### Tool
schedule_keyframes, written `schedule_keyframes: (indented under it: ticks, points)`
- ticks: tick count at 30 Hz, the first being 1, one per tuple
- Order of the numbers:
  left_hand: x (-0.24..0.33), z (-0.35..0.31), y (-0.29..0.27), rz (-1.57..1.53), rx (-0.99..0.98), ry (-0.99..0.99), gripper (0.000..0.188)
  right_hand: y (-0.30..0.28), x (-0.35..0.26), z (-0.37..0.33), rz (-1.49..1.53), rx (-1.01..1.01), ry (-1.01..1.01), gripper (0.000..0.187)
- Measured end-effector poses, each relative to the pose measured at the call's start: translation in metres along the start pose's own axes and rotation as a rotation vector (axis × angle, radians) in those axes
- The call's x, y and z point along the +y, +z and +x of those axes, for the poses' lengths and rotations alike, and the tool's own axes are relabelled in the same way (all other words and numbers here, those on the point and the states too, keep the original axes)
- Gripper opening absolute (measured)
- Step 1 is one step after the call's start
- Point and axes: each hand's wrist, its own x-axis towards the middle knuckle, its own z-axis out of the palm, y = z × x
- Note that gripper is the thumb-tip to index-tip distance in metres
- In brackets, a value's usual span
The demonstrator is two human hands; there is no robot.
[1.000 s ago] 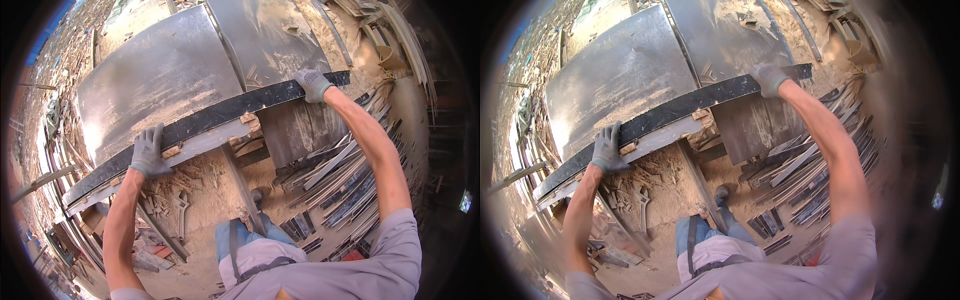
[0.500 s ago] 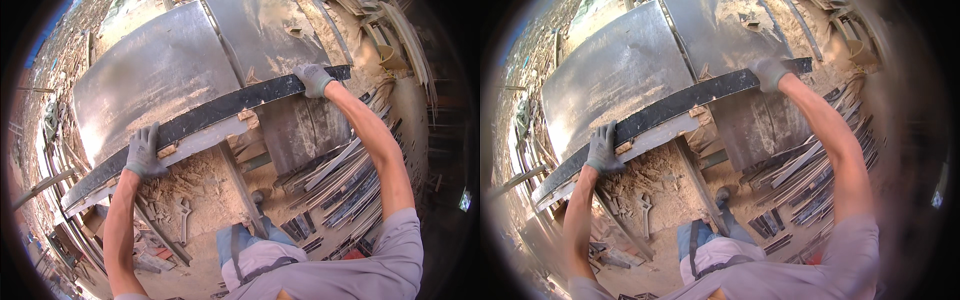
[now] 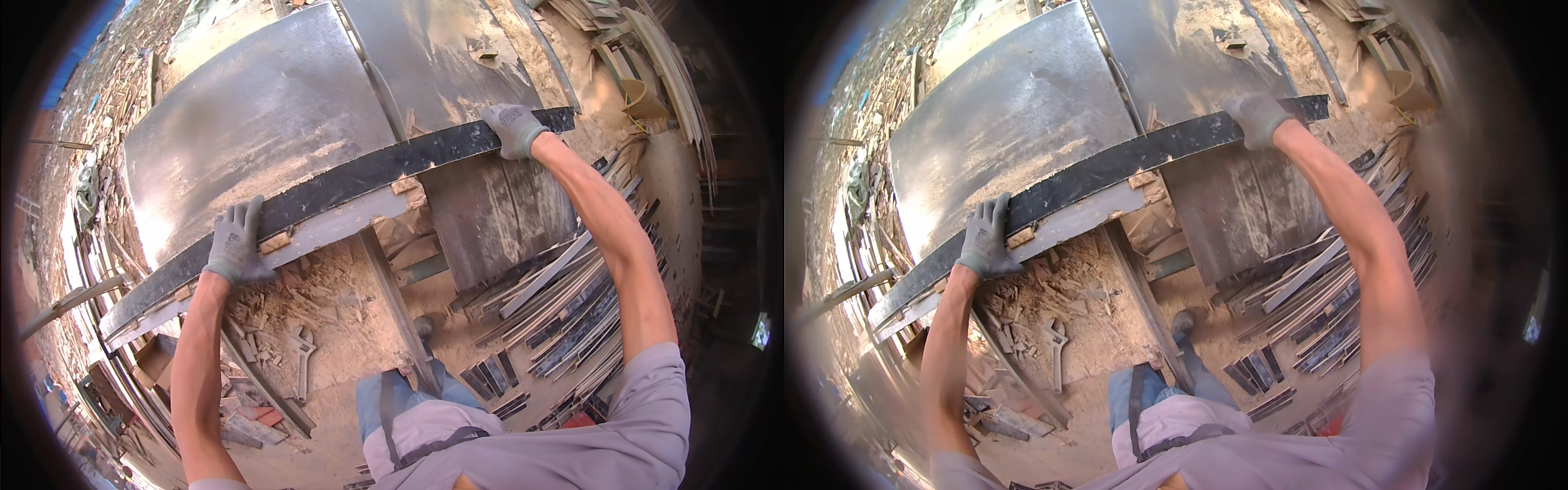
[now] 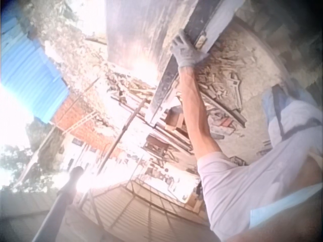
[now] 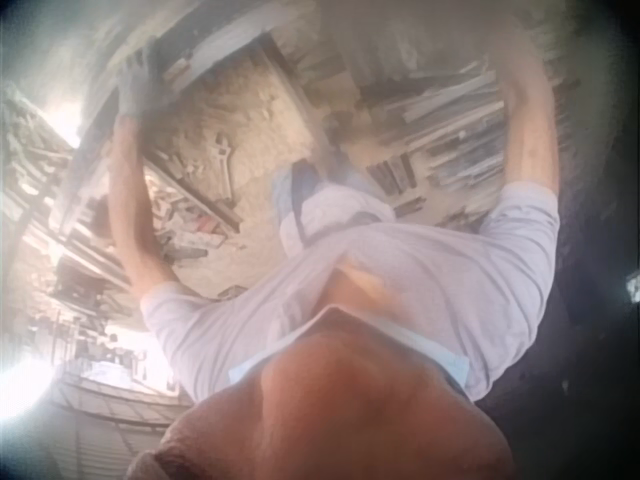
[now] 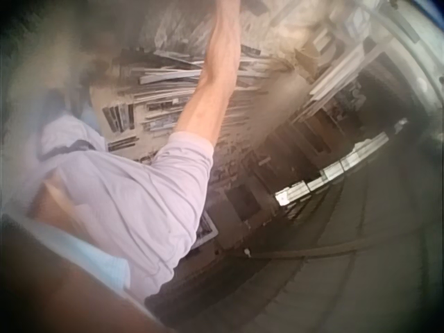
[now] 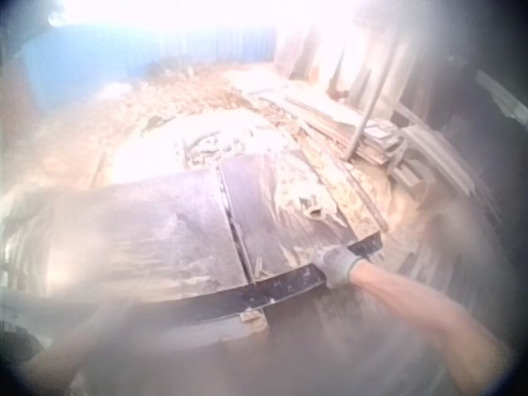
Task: The person repeatedly picks up long metal strips from a pile, places them on a workbench, and stacks them. The person then moves the stacked strips to a different location and repeats the process with additional strips.
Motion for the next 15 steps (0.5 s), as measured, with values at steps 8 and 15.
schedule_keyframes:
  ticks: [8, 15]
  points:
    - [0.005, -0.002, -0.009, -0.011, -0.043, -0.03, 0.148, 0.008, -0.004, -0.002, 0.021, 0.146, -0.043, 0.055]
    - [0.005, -0.001, -0.006, 0.005, -0.025, -0.016, 0.15, 0.0, -0.01, 0.002, 0.044, -0.032, 0.029, 0.057]
